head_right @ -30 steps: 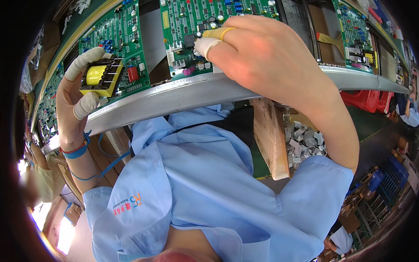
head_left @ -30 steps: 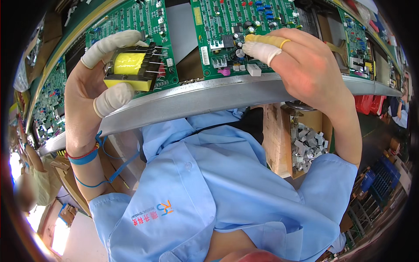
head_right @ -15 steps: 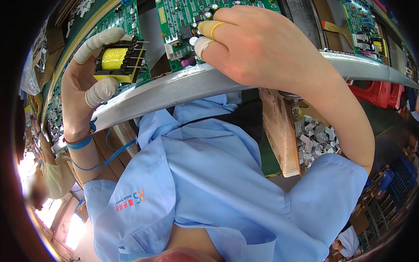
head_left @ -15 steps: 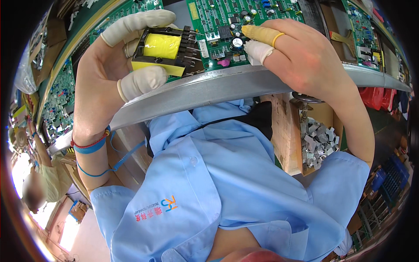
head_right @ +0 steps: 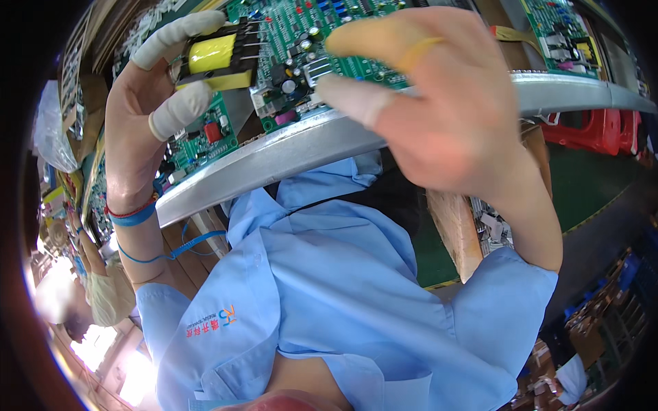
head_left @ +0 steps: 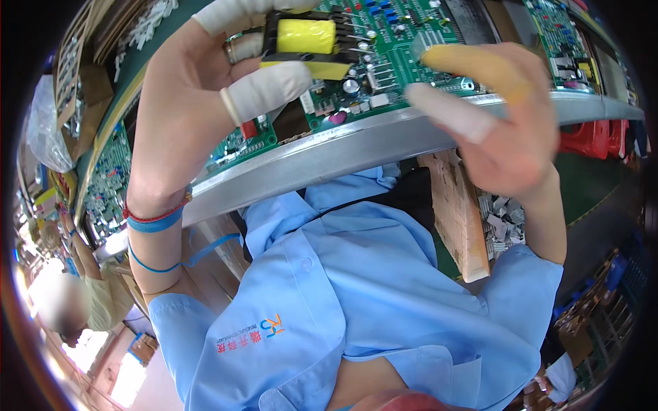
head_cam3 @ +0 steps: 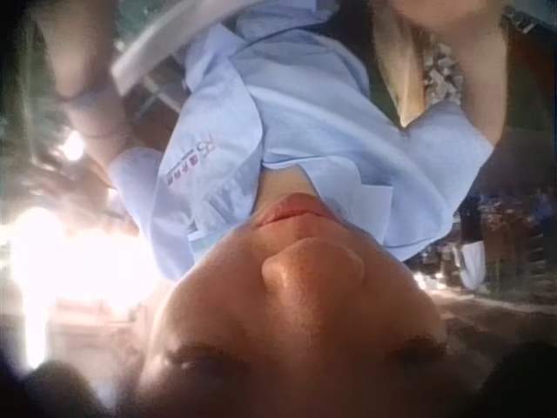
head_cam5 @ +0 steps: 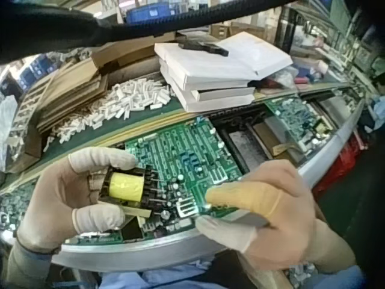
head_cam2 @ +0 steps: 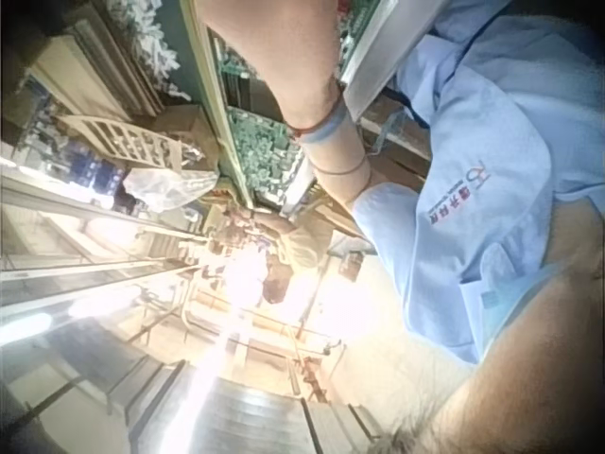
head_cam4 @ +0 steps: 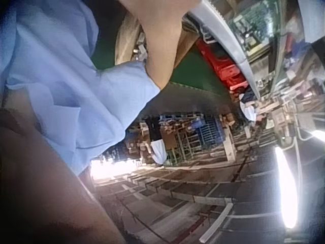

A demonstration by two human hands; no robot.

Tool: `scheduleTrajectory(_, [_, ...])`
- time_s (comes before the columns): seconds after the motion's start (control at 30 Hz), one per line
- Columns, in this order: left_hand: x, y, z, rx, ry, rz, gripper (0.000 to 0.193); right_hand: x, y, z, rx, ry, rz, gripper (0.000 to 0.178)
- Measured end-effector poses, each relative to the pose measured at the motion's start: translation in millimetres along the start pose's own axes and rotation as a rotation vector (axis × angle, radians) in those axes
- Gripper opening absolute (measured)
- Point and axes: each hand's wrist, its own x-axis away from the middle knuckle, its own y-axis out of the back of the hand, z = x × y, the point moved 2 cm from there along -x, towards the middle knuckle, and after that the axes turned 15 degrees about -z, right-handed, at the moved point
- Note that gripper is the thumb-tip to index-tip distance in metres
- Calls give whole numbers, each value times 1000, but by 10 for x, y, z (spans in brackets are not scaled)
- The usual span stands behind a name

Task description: Assembling electronic components onto printed circuit boards on a factory production line.

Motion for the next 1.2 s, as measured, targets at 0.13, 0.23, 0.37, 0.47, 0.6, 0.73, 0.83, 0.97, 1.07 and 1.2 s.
scheduleTrajectory(0.13, [-251, -659, -493, -149, 261, -5, 47, 438, 604, -73, 174, -509, -179, 32])
scheduleTrajectory(0.23, [-388, -847, -530, -572, -50, 74, 64, 926, 846, -128, 443, -581, -198, 16])
scheduleTrajectory(0.37, [-410, -1054, -573, -872, -163, 140, 71, 1996, 1154, 27, 742, -1282, 241, 33])
scheduleTrajectory(0.47, [-380, -1115, -586, -1052, -213, 156, 74, 2669, 1170, 224, 867, -1666, 601, 42])
scheduleTrajectory(0.6, [-385, -1272, -585, -1139, -255, 112, 76, 3339, 910, 377, 655, -1708, 736, 46])
scheduleTrajectory(0.73, [-394, -1120, -362, -1260, -499, 257, 67, 3316, 716, 420, 768, -1592, 755, 40])
scheduleTrajectory(0.83, [-341, -1039, -229, -1277, -688, 232, 57, 3294, 718, 382, 752, -1570, 819, 36])
scheduleTrajectory(0.97, [-346, -1052, -250, -1356, -804, 280, 53, 3225, 670, 375, 744, -1450, 750, 32])
scheduleTrajectory(1.07, [-372, -1068, -286, -1334, -760, 307, 53, 3287, 646, 351, 712, -1491, 704, 31])
scheduleTrajectory(1.2, [-341, -1222, -396, -1284, -804, 248, 40, 3258, 619, 312, 729, -1639, 560, 29])
